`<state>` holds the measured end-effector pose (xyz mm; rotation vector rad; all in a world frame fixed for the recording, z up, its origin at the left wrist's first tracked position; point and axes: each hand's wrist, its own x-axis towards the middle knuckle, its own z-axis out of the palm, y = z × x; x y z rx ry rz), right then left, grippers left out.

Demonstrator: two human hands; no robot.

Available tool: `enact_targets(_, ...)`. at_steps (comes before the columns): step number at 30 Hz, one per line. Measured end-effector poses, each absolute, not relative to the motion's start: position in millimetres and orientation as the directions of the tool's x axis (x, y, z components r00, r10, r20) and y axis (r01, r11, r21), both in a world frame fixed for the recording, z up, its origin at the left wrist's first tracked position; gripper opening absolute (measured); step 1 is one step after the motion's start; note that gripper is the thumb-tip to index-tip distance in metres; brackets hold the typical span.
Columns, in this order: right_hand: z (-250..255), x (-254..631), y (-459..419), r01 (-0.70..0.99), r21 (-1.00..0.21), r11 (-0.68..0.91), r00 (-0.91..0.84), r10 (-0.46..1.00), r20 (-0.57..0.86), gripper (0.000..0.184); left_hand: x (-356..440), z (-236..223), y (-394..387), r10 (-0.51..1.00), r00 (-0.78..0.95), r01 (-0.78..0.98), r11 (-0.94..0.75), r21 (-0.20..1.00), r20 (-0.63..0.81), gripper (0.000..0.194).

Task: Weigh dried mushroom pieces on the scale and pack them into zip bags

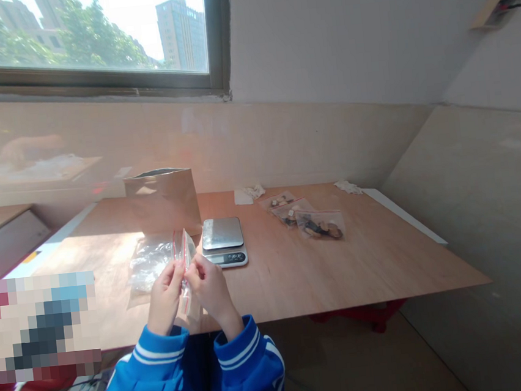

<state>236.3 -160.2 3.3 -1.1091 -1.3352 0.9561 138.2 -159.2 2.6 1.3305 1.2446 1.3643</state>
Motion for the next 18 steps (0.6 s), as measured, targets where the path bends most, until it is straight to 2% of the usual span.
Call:
enact_targets(4,-1.3,240.6,-157.6,0.089,-0.964,0.252,0.093,0.961,0.260,0.027,137.8,4.0,-160.1,0.982,-0.092,0.109,-0.157,0.982,0.168,0.036)
enact_targets(9,-6.6,271.4,-150.5,0.036,-0.965,0.259,0.375,0.892,0.253,0.031,110.9,8.3,-153.9,0.944,-0.251,0.190,-0.168,0.967,0.213,0.041)
enact_targets(12,-2.6,278.6,-152.6,-0.081,-0.968,0.237,0.356,0.914,0.194,0.033,100.9,11.3,-151.6,0.958,-0.193,0.194,-0.178,0.965,0.215,0.039)
enact_targets(18,19.8,260.1,-167.1,-0.394,-0.901,0.179,0.276,0.959,0.070,0.026,106.8,8.9,-151.0,0.967,-0.235,-0.016,-0.103,0.995,0.096,0.038)
